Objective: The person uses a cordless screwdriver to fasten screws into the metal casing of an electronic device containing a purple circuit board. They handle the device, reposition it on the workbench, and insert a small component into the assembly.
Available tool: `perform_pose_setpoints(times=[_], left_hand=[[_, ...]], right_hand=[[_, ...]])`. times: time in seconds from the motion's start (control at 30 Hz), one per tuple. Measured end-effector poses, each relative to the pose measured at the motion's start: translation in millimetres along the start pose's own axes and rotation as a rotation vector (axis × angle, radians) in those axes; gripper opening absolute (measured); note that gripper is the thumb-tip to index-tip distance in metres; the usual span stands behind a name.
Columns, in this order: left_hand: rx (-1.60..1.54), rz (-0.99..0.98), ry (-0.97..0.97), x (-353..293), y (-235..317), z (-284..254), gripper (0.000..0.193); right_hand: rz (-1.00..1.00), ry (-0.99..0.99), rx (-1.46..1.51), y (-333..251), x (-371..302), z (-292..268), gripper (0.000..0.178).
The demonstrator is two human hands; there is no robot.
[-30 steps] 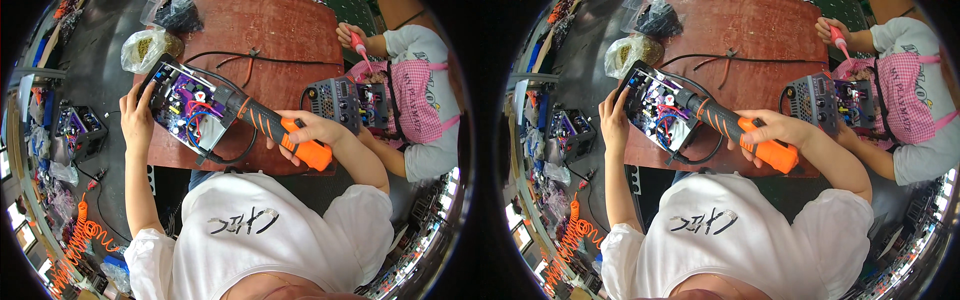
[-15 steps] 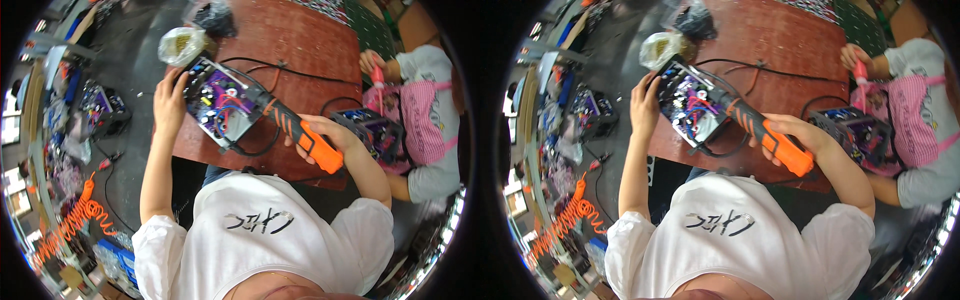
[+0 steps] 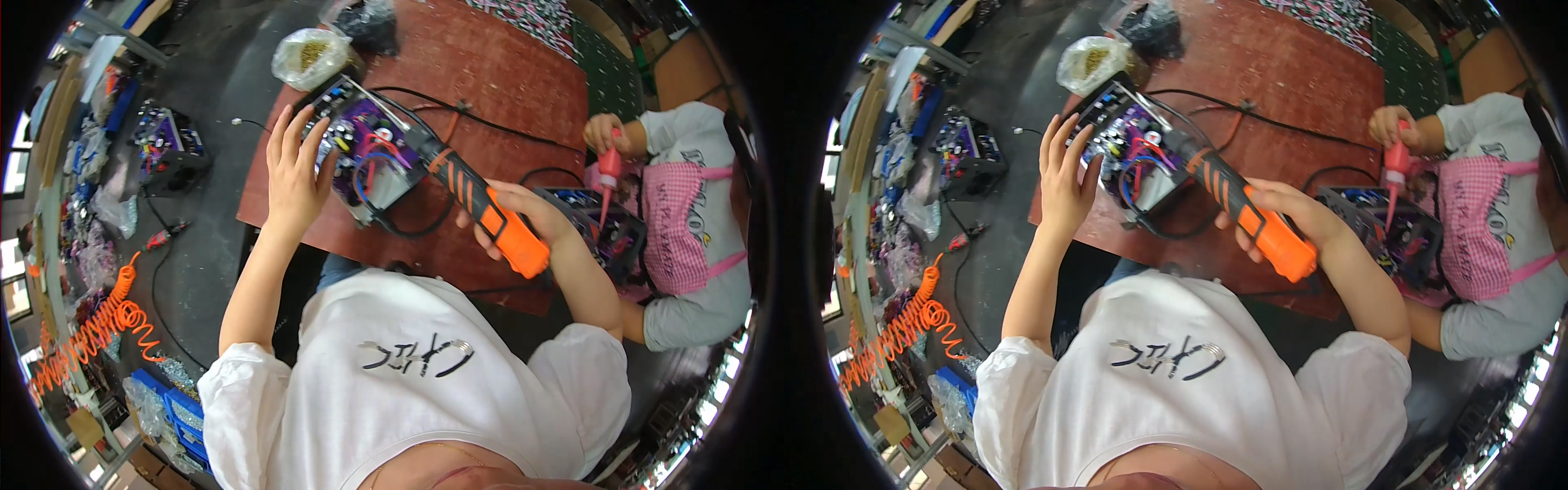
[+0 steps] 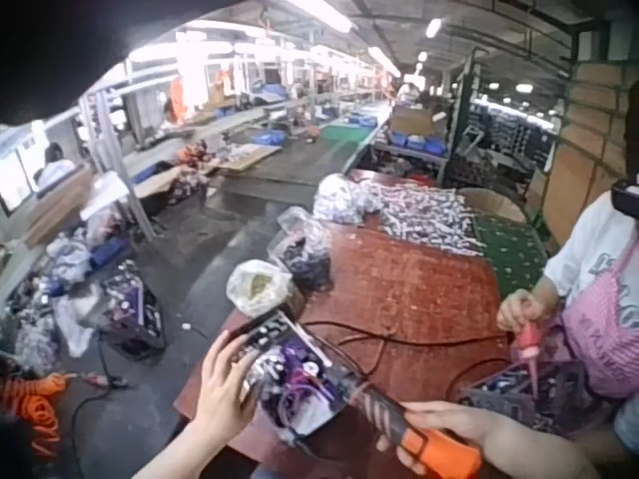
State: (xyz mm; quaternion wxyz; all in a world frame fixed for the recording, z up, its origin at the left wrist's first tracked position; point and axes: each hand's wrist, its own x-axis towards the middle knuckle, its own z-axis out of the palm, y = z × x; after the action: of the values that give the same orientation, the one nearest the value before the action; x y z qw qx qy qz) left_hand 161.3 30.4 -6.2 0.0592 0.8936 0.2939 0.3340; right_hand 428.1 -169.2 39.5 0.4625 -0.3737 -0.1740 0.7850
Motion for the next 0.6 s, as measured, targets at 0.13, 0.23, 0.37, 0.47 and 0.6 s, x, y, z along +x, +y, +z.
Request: perform_pose_setpoints(times=[0.13, 0.23, 0.37, 0.47, 0.6], left_hand=[[-0.368, 0.115, -0.092, -9.6, 81.1, -13.5, 0.051], [-0.536, 0.167, -0.141, -15.2, 117.8, 1.7, 0.055], [-0.515, 0.185, -0.16, -17.5, 144.8, 12.5, 0.071], [-0.494, 0.182, -0.131, -20.8, 154.9, 17.0, 0.074], [-0.506, 0.146, -0.108, -22.0, 159.4, 16.3, 0.07]], right_hand=[[-0.001, 0.028, -0.006, -0.2, 2.5, 2.2, 0.047], [-0.028, -0.002, 0.088, 7.1, 2.8, -3.7, 0.043], [-0.027, 0.068, 0.188, 8.2, -2.2, 4.0, 0.038], [-0.021, 0.15, 0.136, 10.9, -5.6, 2.2, 0.034], [-0.029, 0.166, 0.145, 11.5, -3.0, 6.0, 0.031]])
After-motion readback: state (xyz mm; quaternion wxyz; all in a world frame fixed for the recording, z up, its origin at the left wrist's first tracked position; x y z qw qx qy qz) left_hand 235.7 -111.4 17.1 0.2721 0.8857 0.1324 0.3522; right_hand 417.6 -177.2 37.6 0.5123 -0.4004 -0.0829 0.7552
